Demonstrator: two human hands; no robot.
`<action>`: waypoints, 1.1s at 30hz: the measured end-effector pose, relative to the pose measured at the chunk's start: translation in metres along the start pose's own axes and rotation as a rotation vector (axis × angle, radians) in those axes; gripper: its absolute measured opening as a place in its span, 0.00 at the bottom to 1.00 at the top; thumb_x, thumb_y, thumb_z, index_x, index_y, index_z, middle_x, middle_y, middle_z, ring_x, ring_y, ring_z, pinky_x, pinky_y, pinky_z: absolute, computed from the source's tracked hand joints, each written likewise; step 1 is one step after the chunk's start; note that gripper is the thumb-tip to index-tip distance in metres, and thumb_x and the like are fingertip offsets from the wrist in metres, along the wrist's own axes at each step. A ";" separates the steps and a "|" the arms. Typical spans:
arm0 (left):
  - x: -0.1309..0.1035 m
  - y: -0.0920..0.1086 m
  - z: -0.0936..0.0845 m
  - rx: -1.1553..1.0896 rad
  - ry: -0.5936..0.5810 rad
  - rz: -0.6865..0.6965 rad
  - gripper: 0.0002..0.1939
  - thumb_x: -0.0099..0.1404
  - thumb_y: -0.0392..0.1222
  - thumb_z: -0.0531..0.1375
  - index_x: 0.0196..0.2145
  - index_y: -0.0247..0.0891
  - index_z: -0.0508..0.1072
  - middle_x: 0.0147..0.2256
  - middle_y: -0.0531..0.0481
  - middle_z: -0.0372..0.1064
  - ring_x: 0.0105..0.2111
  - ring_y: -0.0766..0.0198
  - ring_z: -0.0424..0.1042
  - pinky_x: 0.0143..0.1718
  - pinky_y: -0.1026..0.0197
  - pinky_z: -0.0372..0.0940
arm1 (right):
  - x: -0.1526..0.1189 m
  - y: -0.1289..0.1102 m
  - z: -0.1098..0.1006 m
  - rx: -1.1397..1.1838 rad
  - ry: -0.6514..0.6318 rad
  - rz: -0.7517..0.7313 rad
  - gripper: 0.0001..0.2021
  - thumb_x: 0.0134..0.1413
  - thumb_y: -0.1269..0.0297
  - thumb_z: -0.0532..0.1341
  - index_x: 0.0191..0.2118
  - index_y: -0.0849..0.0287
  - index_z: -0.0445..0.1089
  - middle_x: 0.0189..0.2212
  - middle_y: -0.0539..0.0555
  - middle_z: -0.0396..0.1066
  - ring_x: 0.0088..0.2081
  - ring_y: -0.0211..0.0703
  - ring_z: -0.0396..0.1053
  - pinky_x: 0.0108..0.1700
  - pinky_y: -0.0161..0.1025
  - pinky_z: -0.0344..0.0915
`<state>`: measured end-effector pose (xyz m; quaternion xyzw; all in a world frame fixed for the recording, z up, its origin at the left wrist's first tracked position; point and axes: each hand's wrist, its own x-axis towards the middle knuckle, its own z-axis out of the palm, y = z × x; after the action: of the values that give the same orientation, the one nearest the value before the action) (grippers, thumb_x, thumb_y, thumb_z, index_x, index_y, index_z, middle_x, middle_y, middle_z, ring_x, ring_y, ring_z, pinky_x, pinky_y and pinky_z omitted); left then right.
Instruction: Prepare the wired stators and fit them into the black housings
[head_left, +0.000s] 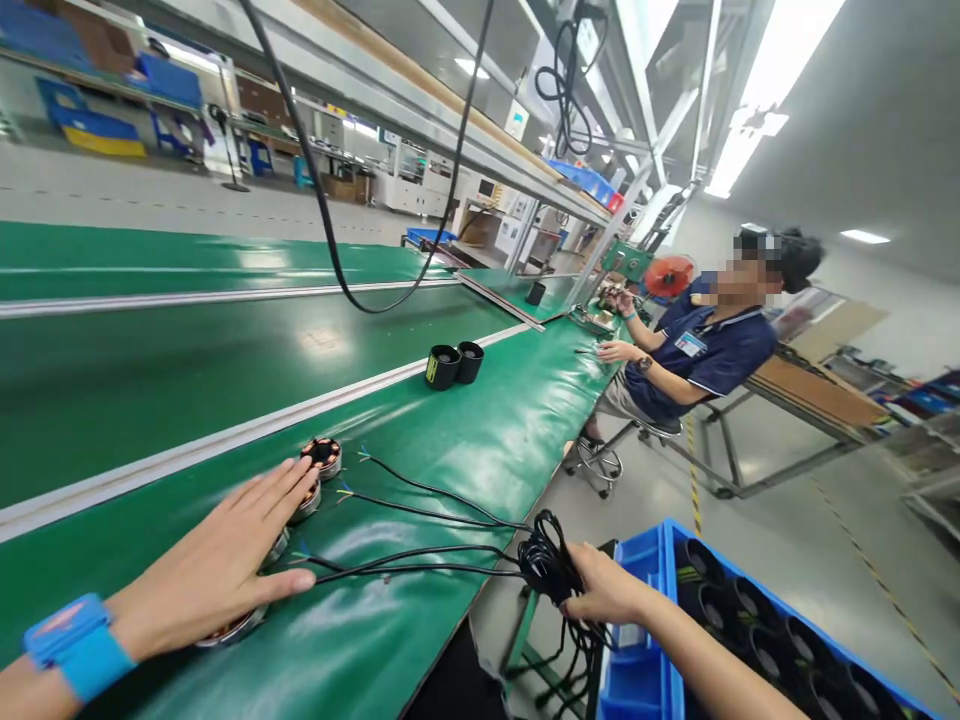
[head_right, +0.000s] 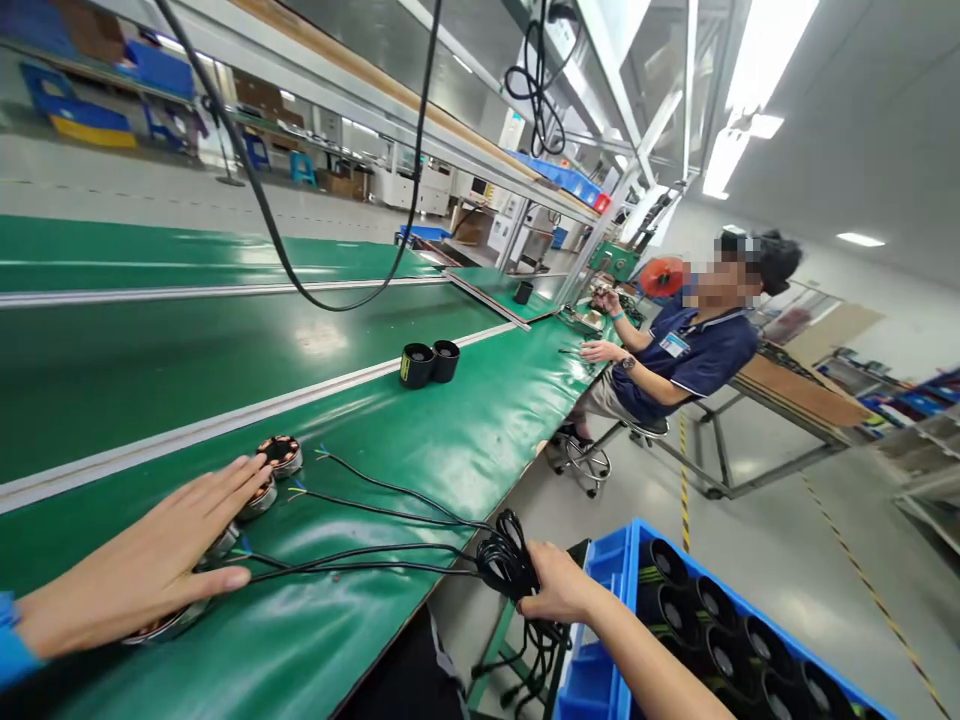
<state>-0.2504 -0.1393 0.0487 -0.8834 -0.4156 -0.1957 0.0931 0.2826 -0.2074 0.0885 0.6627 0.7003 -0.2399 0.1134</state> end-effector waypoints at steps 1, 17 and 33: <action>0.006 -0.004 0.004 -0.016 -0.011 0.025 0.52 0.69 0.71 0.55 0.77 0.45 0.36 0.75 0.44 0.44 0.71 0.40 0.57 0.65 0.42 0.64 | -0.006 -0.003 0.009 0.019 0.012 0.022 0.37 0.41 0.60 0.73 0.59 0.67 0.70 0.52 0.67 0.74 0.55 0.64 0.70 0.58 0.53 0.66; 0.051 -0.026 0.026 -0.083 -0.120 0.149 0.53 0.68 0.73 0.56 0.77 0.49 0.35 0.75 0.46 0.46 0.71 0.40 0.56 0.65 0.41 0.67 | 0.077 -0.120 0.157 0.342 1.312 -0.011 0.50 0.51 0.79 0.55 0.78 0.57 0.37 0.67 0.71 0.58 0.66 0.63 0.64 0.60 0.61 0.71; 0.248 0.076 0.103 -0.242 -0.326 0.097 0.59 0.64 0.82 0.51 0.75 0.33 0.49 0.74 0.38 0.42 0.74 0.39 0.46 0.72 0.40 0.55 | 0.120 0.021 0.111 1.030 1.283 0.250 0.27 0.61 0.58 0.52 0.59 0.64 0.75 0.50 0.63 0.80 0.48 0.55 0.79 0.47 0.44 0.75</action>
<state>-0.0211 0.0192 0.0598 -0.9270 -0.3556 -0.0938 -0.0729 0.2744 -0.1566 -0.0679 0.7126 0.3528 -0.0916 -0.5995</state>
